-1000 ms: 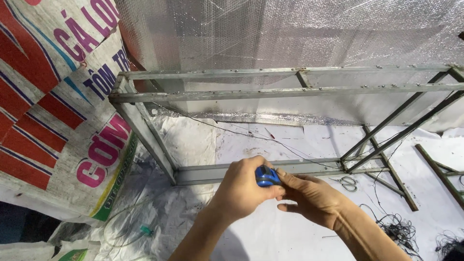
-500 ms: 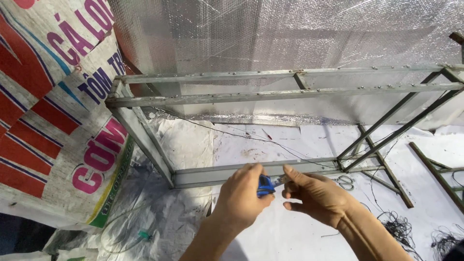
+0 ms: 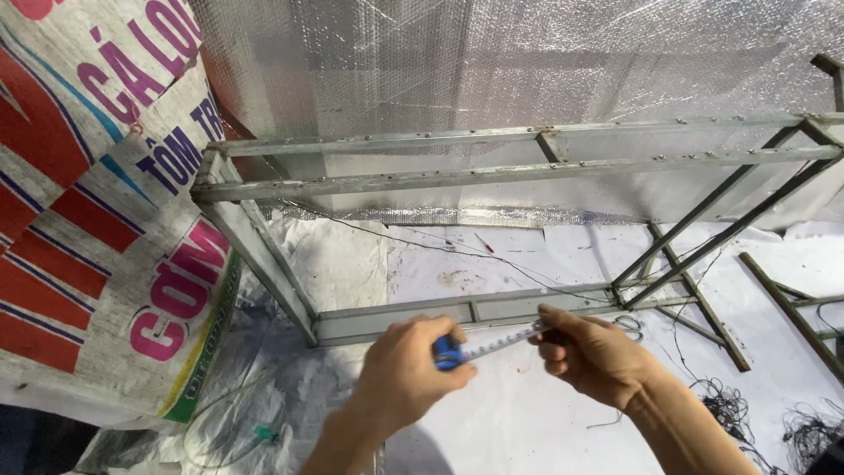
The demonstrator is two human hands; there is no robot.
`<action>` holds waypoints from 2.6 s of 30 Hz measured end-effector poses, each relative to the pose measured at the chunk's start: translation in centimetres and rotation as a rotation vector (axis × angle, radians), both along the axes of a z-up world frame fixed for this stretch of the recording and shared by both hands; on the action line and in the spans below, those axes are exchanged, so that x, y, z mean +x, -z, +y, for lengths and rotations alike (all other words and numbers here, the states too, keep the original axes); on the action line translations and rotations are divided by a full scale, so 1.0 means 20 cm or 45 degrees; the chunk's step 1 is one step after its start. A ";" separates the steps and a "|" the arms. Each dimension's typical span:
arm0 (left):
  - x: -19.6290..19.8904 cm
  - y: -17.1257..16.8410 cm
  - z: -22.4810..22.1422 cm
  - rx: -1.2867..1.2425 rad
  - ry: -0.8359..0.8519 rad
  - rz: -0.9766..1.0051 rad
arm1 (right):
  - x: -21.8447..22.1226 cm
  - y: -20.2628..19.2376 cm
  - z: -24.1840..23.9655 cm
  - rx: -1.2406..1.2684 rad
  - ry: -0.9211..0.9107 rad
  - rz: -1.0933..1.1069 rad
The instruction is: Measuring the dimensions of a metal frame structure using a tape measure
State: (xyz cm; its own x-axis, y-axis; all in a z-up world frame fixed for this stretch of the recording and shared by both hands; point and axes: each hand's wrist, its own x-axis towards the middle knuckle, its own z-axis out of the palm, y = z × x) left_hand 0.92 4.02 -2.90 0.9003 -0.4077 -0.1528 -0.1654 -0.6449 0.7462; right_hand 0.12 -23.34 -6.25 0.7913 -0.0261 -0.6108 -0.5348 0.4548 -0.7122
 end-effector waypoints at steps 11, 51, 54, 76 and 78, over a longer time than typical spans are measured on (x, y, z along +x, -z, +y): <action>0.03 -0.13 0.36 0.174 0.045 0.355 | -0.04 0.17 -0.31 -0.039 0.061 -0.017; 0.60 -0.15 -1.66 0.067 0.034 -0.139 | 0.13 0.22 -2.18 -0.206 0.443 -0.110; 0.71 -0.20 -1.80 0.008 0.047 -0.200 | 0.22 0.17 -2.26 -0.222 0.504 -0.104; 1.75 -0.05 -2.90 -0.493 0.222 -0.287 | 1.23 -0.11 -3.30 -0.680 0.557 0.272; 1.77 -0.08 -2.95 -0.374 0.192 -0.208 | 1.26 -0.07 -3.43 -0.755 0.543 0.241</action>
State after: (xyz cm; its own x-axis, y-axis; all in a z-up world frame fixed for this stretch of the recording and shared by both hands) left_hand 36.34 -55.03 -1.25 0.8297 -0.5424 0.1317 -0.3746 -0.3661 0.8518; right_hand 25.26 -92.04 -4.92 0.5218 -0.6735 -0.5236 -0.5359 0.2189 -0.8154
